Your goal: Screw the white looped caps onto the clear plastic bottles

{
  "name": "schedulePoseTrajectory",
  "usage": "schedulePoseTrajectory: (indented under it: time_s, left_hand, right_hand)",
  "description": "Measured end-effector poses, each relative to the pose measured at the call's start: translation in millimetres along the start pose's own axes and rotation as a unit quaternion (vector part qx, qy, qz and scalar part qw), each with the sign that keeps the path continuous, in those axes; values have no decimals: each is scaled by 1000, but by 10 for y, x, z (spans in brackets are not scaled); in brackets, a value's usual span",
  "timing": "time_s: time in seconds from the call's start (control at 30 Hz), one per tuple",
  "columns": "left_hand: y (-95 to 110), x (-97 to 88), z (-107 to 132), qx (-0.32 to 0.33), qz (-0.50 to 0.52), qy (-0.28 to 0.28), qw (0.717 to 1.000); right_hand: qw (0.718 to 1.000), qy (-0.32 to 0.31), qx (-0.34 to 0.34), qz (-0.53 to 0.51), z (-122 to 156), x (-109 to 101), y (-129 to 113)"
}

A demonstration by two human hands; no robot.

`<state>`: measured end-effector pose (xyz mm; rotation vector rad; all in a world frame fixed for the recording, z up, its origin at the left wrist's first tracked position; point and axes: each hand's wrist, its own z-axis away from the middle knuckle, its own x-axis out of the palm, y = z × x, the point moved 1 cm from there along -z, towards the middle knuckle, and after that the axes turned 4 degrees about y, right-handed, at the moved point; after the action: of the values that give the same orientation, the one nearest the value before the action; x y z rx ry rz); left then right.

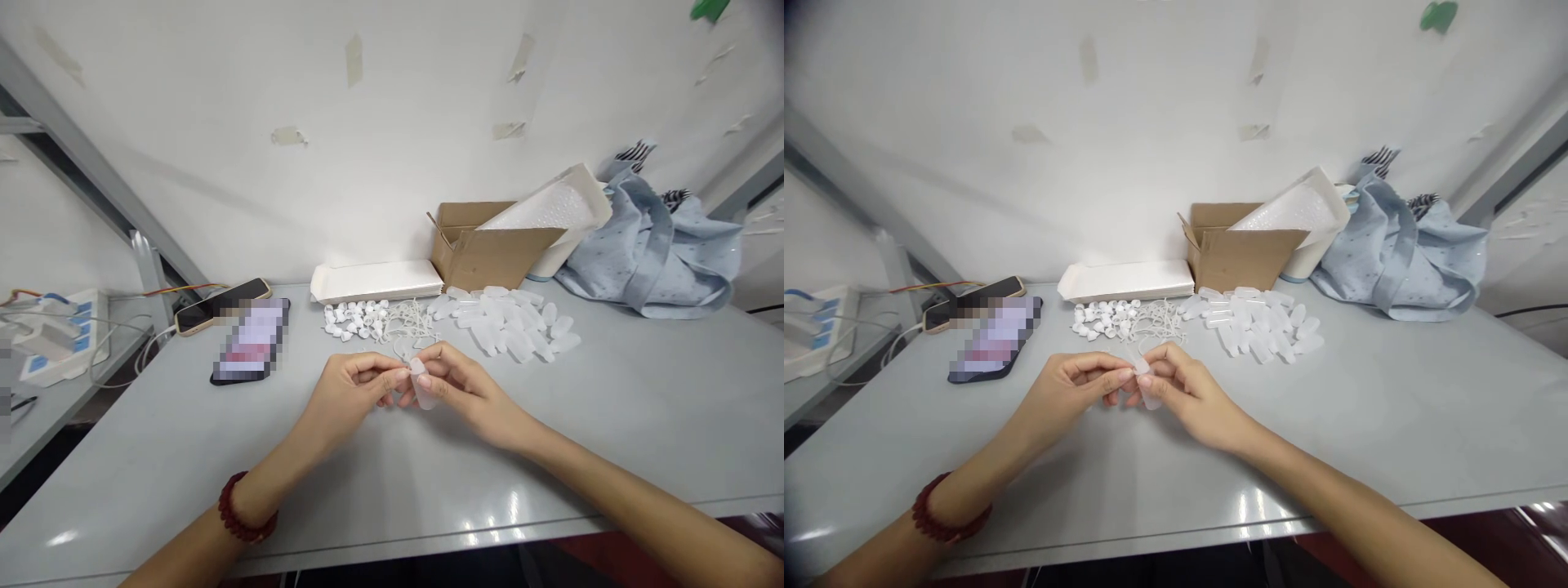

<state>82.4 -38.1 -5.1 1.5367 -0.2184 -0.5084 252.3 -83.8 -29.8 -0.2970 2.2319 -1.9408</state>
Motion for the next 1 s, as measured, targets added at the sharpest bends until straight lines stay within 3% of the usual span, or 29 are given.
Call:
schedulePoseTrajectory:
  time_s: [0.1,0.23,0.33,0.4,0.5,0.7,0.87,1.0]
  left_hand:
    - [-3,-19,16,48,-59,47,996]
    - [-45,5,67,224,-174,113,952]
    - [-80,39,106,339,-251,96,902]
    - [-100,54,119,365,-305,65,877]
    - [-129,62,116,352,-366,35,861]
    - [-144,86,111,359,-391,29,847]
    - [-60,-30,105,292,-388,-16,874]
    - [-8,-266,78,211,-386,-47,897]
  right_hand:
    - [997,-6,34,-73,-33,-22,14]
    - [984,-7,78,-162,-51,-37,50]
    - [975,-4,104,-197,-45,-39,58]
    - [971,-7,115,-210,-39,-36,54]
    - [966,-19,128,-224,-35,-30,52]
    - [968,-22,128,-214,-41,-34,77]
    - [986,-33,102,-129,-43,-40,70]
    - [992,13,108,-59,-39,-71,60]
